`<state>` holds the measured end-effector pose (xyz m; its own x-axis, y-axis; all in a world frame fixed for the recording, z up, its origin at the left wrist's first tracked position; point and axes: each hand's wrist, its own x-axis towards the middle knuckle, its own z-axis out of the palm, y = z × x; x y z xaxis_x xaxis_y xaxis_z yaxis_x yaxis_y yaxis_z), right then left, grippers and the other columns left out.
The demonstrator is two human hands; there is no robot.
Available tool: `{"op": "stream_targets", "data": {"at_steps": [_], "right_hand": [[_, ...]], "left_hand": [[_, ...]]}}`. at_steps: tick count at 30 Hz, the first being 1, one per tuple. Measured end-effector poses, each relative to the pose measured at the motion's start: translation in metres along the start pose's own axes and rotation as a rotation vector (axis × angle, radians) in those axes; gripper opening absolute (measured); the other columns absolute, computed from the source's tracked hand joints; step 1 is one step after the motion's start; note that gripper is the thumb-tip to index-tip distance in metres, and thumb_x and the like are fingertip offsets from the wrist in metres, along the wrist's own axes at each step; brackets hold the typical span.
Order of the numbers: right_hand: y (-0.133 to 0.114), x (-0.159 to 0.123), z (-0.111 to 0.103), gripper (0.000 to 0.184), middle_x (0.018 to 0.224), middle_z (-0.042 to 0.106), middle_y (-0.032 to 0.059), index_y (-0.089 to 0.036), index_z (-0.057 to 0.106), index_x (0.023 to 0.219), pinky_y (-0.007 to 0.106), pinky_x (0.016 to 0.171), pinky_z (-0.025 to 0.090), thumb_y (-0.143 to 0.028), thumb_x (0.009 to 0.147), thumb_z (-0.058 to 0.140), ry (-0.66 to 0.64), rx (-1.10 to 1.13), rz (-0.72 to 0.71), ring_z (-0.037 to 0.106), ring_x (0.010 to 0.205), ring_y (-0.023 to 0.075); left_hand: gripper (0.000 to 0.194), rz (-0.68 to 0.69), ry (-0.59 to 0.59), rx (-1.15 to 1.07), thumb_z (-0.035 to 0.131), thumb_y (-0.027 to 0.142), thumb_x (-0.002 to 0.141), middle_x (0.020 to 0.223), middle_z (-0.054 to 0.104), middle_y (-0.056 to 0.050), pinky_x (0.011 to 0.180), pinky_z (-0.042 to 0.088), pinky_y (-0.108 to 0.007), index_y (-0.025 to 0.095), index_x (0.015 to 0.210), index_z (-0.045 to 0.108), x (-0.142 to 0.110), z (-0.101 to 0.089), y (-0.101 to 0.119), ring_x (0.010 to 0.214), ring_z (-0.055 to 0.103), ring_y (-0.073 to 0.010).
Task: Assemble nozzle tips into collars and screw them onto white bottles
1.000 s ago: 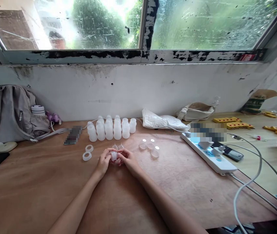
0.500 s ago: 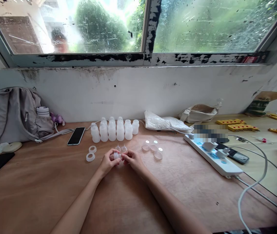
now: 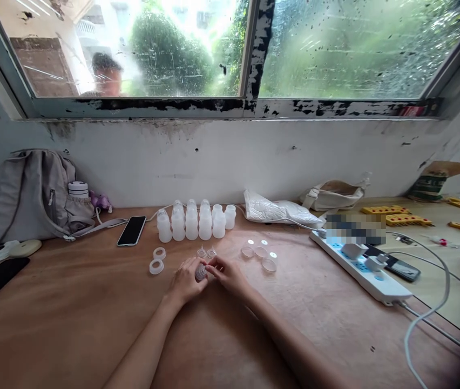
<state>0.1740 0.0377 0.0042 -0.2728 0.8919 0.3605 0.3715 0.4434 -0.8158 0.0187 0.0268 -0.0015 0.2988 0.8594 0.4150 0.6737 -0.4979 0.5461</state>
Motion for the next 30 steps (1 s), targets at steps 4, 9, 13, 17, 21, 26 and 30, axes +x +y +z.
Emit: {"op": "stream_targets", "data": {"at_steps": [4, 9, 13, 17, 21, 26, 30], "right_hand": [[-0.004, 0.025, -0.012, 0.023, 0.063, 0.057, 0.0012, -0.017, 0.055, 0.069, 0.023, 0.053, 0.039, -0.035, 0.079, 0.045, 0.186, -0.128, -0.011, 0.052, 0.055, 0.0125], [-0.007, 0.088, -0.041, 0.019, 0.080, 0.060, 0.0061, -0.017, 0.055, 0.079, 0.028, 0.065, 0.041, -0.029, 0.078, 0.041, 0.416, -0.353, 0.077, 0.054, 0.069, 0.0163], [-0.013, 0.140, -0.056, 0.032, 0.101, 0.051, 0.0123, -0.015, 0.053, 0.099, 0.033, 0.077, 0.036, -0.032, 0.073, 0.046, 0.316, -0.749, 0.315, 0.046, 0.096, 0.0240], [-0.013, 0.175, -0.059, 0.037, 0.106, 0.046, 0.0155, -0.012, 0.056, 0.099, 0.036, 0.079, 0.033, -0.036, 0.070, 0.051, 0.168, -0.914, 0.441, 0.040, 0.101, 0.0283], [-0.005, 0.193, -0.057, 0.036, 0.103, 0.049, 0.0185, -0.008, 0.062, 0.086, 0.040, 0.081, 0.029, -0.038, 0.069, 0.054, 0.092, -0.953, 0.483, 0.039, 0.102, 0.0303], [0.001, 0.199, -0.054, 0.039, 0.102, 0.051, 0.0182, -0.009, 0.062, 0.087, 0.042, 0.081, 0.027, -0.043, 0.070, 0.052, 0.078, -0.975, 0.501, 0.037, 0.103, 0.0307], [-0.008, 0.202, -0.062, 0.037, 0.098, 0.052, 0.0171, -0.009, 0.062, 0.085, 0.041, 0.079, 0.028, -0.041, 0.069, 0.053, 0.126, -0.975, 0.493, 0.038, 0.101, 0.0310]], "left_hand": [[0.019, -0.049, 0.027, 0.033, 0.050, 0.020, 0.070, 0.086, 0.057, -0.005, 0.077, 0.040, -0.032, 0.020, 0.089, 0.050, 0.001, 0.001, -0.002, 0.084, 0.053, -0.0199], [0.014, -0.110, 0.070, 0.023, 0.049, 0.027, 0.073, 0.082, 0.056, -0.004, 0.073, 0.041, -0.031, 0.021, 0.086, 0.048, 0.002, 0.002, -0.005, 0.079, 0.053, -0.0189], [0.013, -0.144, 0.108, -0.017, 0.048, 0.029, 0.075, 0.083, 0.055, -0.004, 0.072, 0.042, -0.030, 0.022, 0.085, 0.047, 0.002, 0.003, -0.005, 0.080, 0.053, -0.0188], [0.011, -0.124, 0.128, -0.045, 0.047, 0.028, 0.076, 0.083, 0.055, -0.004, 0.071, 0.041, -0.030, 0.021, 0.084, 0.046, 0.003, 0.002, -0.005, 0.080, 0.052, -0.0184], [0.011, -0.133, 0.148, -0.076, 0.047, 0.028, 0.075, 0.081, 0.055, -0.003, 0.069, 0.042, -0.030, 0.021, 0.084, 0.047, 0.004, 0.001, -0.006, 0.079, 0.052, -0.0180], [0.011, -0.135, 0.162, -0.085, 0.047, 0.028, 0.075, 0.081, 0.055, -0.003, 0.070, 0.042, -0.030, 0.021, 0.083, 0.047, 0.005, 0.003, -0.007, 0.079, 0.052, -0.0180], [0.011, -0.120, 0.167, -0.083, 0.048, 0.027, 0.075, 0.081, 0.055, -0.003, 0.070, 0.042, -0.030, 0.021, 0.083, 0.047, 0.004, 0.003, -0.007, 0.079, 0.052, -0.0180]]}}
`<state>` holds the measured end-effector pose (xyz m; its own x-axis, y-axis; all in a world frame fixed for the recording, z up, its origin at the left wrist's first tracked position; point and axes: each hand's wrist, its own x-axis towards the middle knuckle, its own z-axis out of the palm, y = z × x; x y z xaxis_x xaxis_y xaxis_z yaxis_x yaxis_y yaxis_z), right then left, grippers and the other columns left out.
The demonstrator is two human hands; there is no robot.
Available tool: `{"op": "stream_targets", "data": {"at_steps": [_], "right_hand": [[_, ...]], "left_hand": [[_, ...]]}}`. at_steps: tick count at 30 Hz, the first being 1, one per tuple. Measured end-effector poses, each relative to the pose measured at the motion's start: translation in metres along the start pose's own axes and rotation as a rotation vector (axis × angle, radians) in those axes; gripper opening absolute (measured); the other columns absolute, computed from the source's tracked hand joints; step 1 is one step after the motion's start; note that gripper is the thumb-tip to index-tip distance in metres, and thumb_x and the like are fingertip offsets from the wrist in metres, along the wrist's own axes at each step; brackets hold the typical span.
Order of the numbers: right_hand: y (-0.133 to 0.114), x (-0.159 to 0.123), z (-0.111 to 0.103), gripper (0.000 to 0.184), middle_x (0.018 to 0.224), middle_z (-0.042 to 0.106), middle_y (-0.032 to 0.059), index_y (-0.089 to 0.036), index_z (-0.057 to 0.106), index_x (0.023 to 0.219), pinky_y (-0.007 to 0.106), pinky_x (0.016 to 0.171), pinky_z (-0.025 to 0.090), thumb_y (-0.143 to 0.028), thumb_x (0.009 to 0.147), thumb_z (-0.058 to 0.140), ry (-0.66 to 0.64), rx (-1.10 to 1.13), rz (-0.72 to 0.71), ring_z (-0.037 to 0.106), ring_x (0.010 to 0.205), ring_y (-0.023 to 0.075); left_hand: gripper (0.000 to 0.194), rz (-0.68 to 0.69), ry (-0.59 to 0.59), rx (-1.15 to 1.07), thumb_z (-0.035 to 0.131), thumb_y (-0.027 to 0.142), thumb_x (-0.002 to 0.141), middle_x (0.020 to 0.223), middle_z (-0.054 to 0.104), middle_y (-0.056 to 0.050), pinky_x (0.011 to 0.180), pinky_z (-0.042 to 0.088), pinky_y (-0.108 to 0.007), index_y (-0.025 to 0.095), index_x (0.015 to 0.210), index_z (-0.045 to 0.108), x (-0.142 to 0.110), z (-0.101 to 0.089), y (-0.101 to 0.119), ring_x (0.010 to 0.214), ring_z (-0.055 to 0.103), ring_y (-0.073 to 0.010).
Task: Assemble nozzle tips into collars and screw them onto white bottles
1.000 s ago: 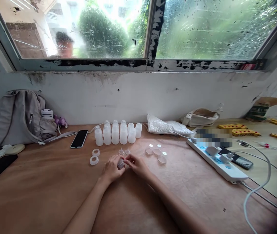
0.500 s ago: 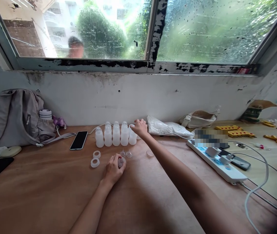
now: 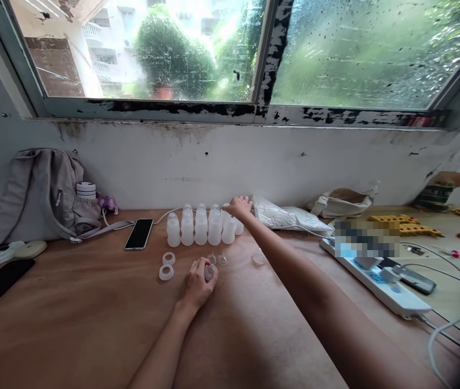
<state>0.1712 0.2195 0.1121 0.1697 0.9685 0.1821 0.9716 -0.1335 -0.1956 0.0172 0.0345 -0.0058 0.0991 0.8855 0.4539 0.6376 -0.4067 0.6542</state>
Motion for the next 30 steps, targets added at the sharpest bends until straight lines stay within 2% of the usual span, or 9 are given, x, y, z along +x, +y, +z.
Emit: {"op": "stream_targets", "data": {"at_steps": [4, 8, 11, 13, 16, 21, 24, 27, 30], "right_hand": [[0.003, -0.002, -0.030, 0.039, 0.100, 0.051, 0.0153, -0.011, 0.060, 0.090, 0.040, 0.079, 0.028, -0.042, 0.070, 0.048, 0.095, 0.029, -0.004, 0.037, 0.101, 0.0308], [0.005, -0.020, -0.057, 0.041, 0.099, 0.051, 0.0141, -0.012, 0.055, 0.094, 0.039, 0.079, 0.031, -0.044, 0.070, 0.049, 0.351, 0.228, -0.046, 0.041, 0.098, 0.0292], [0.008, -0.047, -0.064, 0.038, 0.098, 0.053, 0.0132, -0.012, 0.052, 0.094, 0.036, 0.079, 0.035, -0.044, 0.072, 0.049, 0.530, 0.430, -0.165, 0.045, 0.094, 0.0259], [0.011, -0.071, -0.061, 0.037, 0.095, 0.054, 0.0118, -0.013, 0.048, 0.095, 0.034, 0.078, 0.037, -0.044, 0.074, 0.048, 0.583, 0.577, -0.273, 0.049, 0.090, 0.0227], [0.018, -0.110, -0.043, 0.037, 0.088, 0.057, 0.0088, -0.016, 0.045, 0.096, 0.031, 0.071, 0.042, -0.046, 0.075, 0.049, 0.526, 0.786, -0.347, 0.054, 0.081, 0.0191], [0.037, -0.164, 0.004, 0.029, 0.081, 0.059, 0.0059, -0.017, 0.048, 0.086, 0.030, 0.064, 0.046, -0.043, 0.074, 0.053, 0.277, 0.888, -0.389, 0.057, 0.071, 0.0166], [0.047, -0.181, 0.027, 0.025, 0.079, 0.058, 0.0042, -0.018, 0.048, 0.085, 0.030, 0.064, 0.047, -0.040, 0.075, 0.052, 0.170, 0.891, -0.390, 0.057, 0.070, 0.0161], [0.055, -0.188, 0.040, 0.023, 0.085, 0.058, 0.0047, -0.019, 0.047, 0.091, 0.030, 0.067, 0.047, -0.037, 0.077, 0.051, 0.109, 0.923, -0.407, 0.057, 0.077, 0.0164], [0.060, -0.192, 0.049, 0.040, 0.097, 0.056, 0.0064, -0.019, 0.038, 0.107, 0.030, 0.073, 0.046, -0.033, 0.074, 0.055, 0.043, 0.942, -0.492, 0.055, 0.087, 0.0173]], "left_hand": [[0.011, 0.003, 0.011, -0.003, 0.048, 0.026, 0.074, 0.082, 0.055, -0.003, 0.071, 0.042, -0.031, 0.021, 0.084, 0.047, 0.000, -0.001, 0.000, 0.080, 0.052, -0.0184], [0.011, 0.009, 0.022, 0.002, 0.048, 0.025, 0.074, 0.082, 0.055, -0.003, 0.070, 0.042, -0.030, 0.021, 0.084, 0.046, 0.000, -0.001, 0.001, 0.080, 0.052, -0.0188], [0.011, 0.023, 0.023, 0.016, 0.048, 0.024, 0.073, 0.081, 0.055, -0.003, 0.069, 0.042, -0.030, 0.021, 0.084, 0.047, -0.001, -0.002, 0.002, 0.079, 0.053, -0.0187], [0.012, 0.034, 0.017, 0.026, 0.049, 0.024, 0.073, 0.082, 0.055, -0.003, 0.069, 0.042, -0.030, 0.021, 0.084, 0.047, -0.002, -0.002, 0.003, 0.079, 0.053, -0.0187], [0.011, 0.030, 0.016, 0.034, 0.048, 0.024, 0.074, 0.083, 0.055, -0.004, 0.070, 0.042, -0.030, 0.021, 0.084, 0.047, -0.002, -0.003, 0.003, 0.080, 0.053, -0.0191], [0.012, 0.019, 0.024, 0.006, 0.048, 0.027, 0.075, 0.085, 0.056, -0.004, 0.072, 0.042, -0.031, 0.021, 0.086, 0.047, -0.001, -0.003, 0.001, 0.082, 0.053, -0.0194], [0.013, 0.011, 0.039, 0.007, 0.048, 0.028, 0.074, 0.084, 0.056, -0.004, 0.071, 0.042, -0.031, 0.021, 0.085, 0.048, -0.001, -0.002, -0.001, 0.082, 0.053, -0.0193], [0.014, -0.014, 0.049, -0.003, 0.049, 0.029, 0.074, 0.084, 0.057, -0.004, 0.071, 0.042, -0.031, 0.022, 0.085, 0.048, -0.001, 0.000, -0.003, 0.083, 0.054, -0.0199], [0.018, -0.077, 0.074, -0.080, 0.050, 0.033, 0.074, 0.086, 0.058, -0.005, 0.070, 0.042, -0.031, 0.022, 0.088, 0.050, 0.000, 0.001, -0.005, 0.080, 0.055, -0.0193]]}}
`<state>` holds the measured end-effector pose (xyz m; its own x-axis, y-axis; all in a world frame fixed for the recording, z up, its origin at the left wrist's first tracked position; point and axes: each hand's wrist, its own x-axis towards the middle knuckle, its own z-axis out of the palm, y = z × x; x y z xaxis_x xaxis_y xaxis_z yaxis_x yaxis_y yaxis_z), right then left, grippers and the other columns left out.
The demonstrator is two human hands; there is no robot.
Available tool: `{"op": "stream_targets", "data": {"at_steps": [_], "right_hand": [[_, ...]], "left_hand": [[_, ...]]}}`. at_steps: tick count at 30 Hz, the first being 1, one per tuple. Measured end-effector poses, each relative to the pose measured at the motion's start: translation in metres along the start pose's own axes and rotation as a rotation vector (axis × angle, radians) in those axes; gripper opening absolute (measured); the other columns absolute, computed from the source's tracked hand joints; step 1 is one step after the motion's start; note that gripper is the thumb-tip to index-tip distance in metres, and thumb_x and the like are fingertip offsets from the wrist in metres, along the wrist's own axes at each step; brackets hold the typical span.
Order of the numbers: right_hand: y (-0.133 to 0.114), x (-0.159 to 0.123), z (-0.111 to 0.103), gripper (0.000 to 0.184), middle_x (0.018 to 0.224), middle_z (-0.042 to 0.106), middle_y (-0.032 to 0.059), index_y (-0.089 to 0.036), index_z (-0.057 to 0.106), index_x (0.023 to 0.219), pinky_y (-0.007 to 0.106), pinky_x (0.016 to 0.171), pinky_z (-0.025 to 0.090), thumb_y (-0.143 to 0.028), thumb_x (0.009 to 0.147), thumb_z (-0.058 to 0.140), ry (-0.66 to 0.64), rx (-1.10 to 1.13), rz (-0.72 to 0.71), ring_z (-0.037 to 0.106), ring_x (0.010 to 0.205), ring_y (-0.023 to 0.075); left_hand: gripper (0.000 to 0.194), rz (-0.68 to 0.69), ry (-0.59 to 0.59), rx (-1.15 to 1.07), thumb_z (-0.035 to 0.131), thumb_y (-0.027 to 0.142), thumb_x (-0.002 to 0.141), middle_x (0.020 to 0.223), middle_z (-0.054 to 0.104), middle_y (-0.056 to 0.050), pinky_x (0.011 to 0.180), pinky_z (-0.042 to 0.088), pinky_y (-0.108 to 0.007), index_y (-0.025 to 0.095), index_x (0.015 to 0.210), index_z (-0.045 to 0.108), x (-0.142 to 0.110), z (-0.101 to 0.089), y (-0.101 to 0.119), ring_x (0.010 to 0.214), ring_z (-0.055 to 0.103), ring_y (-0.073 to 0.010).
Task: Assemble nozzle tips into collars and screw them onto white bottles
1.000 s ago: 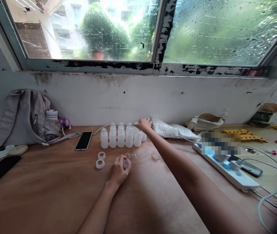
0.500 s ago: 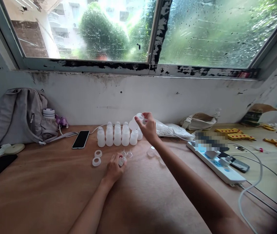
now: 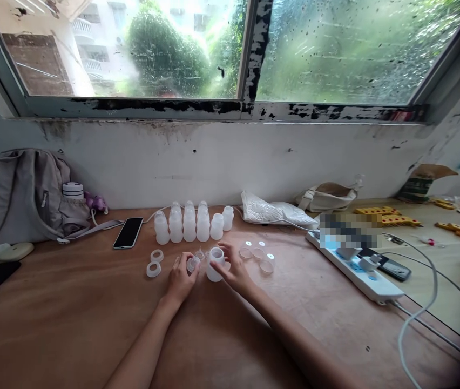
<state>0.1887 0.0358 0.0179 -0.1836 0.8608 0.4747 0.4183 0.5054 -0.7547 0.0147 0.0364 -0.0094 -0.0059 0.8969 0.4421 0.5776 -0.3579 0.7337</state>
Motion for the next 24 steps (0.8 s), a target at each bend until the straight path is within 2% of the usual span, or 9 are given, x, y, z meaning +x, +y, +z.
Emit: {"op": "stream_targets", "data": {"at_steps": [2, 4, 8, 12, 17, 24], "right_hand": [[0.006, -0.006, 0.003, 0.050, 0.101, 0.054, 0.0071, -0.019, 0.033, 0.112, 0.031, 0.076, 0.045, -0.031, 0.071, 0.059, -0.087, 0.006, -0.032, 0.054, 0.091, 0.0181], [0.013, -0.011, 0.006, 0.049, 0.099, 0.055, 0.0074, -0.018, 0.034, 0.110, 0.032, 0.077, 0.045, -0.031, 0.071, 0.059, -0.139, -0.017, -0.029, 0.054, 0.089, 0.0190], [0.017, -0.013, 0.008, 0.040, 0.099, 0.055, 0.0091, -0.017, 0.038, 0.107, 0.035, 0.078, 0.044, -0.031, 0.073, 0.056, -0.082, -0.126, -0.023, 0.053, 0.092, 0.0215], [0.013, -0.009, 0.003, 0.041, 0.102, 0.055, 0.0088, -0.018, 0.043, 0.107, 0.037, 0.079, 0.042, -0.031, 0.072, 0.058, -0.030, -0.249, -0.077, 0.052, 0.093, 0.0228], [0.008, -0.011, 0.002, 0.036, 0.094, 0.056, 0.0077, -0.019, 0.047, 0.098, 0.036, 0.074, 0.043, -0.027, 0.067, 0.062, -0.009, -0.320, -0.109, 0.050, 0.088, 0.0238], [0.009, -0.014, 0.009, 0.036, 0.093, 0.054, 0.0085, -0.019, 0.046, 0.102, 0.038, 0.077, 0.041, -0.028, 0.070, 0.060, 0.021, -0.377, -0.200, 0.049, 0.088, 0.0238]], "left_hand": [[0.021, -0.070, 0.031, -0.101, 0.053, 0.034, 0.072, 0.087, 0.059, -0.005, 0.069, 0.043, -0.030, 0.021, 0.089, 0.051, 0.001, 0.001, -0.001, 0.079, 0.056, -0.0186], [0.024, -0.159, 0.066, -0.248, 0.056, 0.035, 0.070, 0.087, 0.060, -0.005, 0.068, 0.043, -0.029, 0.021, 0.088, 0.053, 0.003, 0.001, -0.001, 0.079, 0.057, -0.0182], [0.024, -0.357, 0.111, -0.611, 0.058, 0.037, 0.068, 0.085, 0.059, -0.004, 0.065, 0.042, -0.024, 0.018, 0.083, 0.055, 0.007, 0.000, 0.000, 0.079, 0.056, -0.0160], [0.022, -0.496, 0.157, -0.899, 0.058, 0.037, 0.068, 0.093, 0.056, -0.001, 0.064, 0.041, -0.021, 0.019, 0.081, 0.057, 0.009, -0.006, 0.003, 0.076, 0.053, -0.0109], [0.021, -0.543, 0.135, -1.087, 0.060, 0.033, 0.068, 0.097, 0.054, -0.001, 0.062, 0.041, -0.020, 0.020, 0.084, 0.057, 0.008, -0.008, 0.005, 0.076, 0.052, -0.0098], [0.022, -0.518, 0.049, -1.132, 0.059, 0.031, 0.070, 0.094, 0.056, -0.002, 0.064, 0.042, -0.021, 0.019, 0.088, 0.058, 0.005, -0.005, 0.011, 0.078, 0.052, -0.0109]]}}
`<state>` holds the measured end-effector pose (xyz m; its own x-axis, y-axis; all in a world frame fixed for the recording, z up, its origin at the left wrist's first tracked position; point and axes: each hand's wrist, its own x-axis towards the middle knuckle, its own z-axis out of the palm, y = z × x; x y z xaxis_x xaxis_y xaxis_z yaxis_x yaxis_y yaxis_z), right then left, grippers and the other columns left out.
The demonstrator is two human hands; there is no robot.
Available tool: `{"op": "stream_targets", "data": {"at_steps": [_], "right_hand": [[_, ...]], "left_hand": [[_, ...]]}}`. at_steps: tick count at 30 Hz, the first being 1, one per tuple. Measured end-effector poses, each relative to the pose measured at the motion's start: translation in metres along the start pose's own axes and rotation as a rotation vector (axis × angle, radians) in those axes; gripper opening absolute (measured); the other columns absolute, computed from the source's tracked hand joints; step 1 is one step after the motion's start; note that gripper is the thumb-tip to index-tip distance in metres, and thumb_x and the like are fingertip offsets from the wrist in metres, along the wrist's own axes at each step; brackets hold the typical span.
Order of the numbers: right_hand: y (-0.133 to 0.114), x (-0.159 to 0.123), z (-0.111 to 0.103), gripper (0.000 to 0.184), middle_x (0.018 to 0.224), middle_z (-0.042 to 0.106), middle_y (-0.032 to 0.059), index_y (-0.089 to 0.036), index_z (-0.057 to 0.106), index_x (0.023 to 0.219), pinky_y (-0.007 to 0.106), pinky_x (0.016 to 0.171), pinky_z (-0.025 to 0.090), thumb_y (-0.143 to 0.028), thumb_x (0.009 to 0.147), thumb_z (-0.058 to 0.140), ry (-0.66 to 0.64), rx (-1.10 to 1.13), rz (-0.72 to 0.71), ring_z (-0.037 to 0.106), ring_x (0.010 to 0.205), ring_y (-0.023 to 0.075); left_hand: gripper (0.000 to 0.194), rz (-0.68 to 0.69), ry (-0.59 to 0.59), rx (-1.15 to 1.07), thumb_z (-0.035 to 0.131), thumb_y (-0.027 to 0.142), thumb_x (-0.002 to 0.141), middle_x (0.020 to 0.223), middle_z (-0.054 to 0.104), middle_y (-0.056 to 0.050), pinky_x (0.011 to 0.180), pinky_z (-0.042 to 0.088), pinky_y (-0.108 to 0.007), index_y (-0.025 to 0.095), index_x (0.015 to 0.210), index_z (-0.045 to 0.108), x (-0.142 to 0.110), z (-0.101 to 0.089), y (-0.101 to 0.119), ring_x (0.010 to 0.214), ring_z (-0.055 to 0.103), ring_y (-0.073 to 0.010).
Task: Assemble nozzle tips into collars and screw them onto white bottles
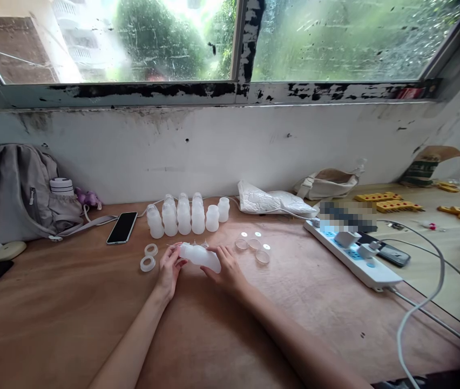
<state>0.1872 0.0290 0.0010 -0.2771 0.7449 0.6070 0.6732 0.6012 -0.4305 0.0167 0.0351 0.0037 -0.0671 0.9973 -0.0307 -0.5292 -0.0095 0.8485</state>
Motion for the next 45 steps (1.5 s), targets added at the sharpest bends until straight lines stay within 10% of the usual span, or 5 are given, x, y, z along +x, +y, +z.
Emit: {"op": "stream_targets", "data": {"at_steps": [45], "right_hand": [[-0.011, -0.006, -0.005, 0.043, 0.107, 0.053, 0.0080, -0.025, 0.047, 0.113, 0.040, 0.086, 0.043, -0.008, 0.073, 0.048, -0.019, 0.124, -0.311, 0.047, 0.103, 0.0210]], "left_hand": [[0.032, -0.182, 0.094, 0.197, 0.063, 0.044, 0.061, 0.054, 0.051, 0.004, 0.033, 0.030, -0.016, 0.014, 0.072, 0.054, -0.008, 0.004, 0.006, 0.039, 0.043, -0.0053]]}}
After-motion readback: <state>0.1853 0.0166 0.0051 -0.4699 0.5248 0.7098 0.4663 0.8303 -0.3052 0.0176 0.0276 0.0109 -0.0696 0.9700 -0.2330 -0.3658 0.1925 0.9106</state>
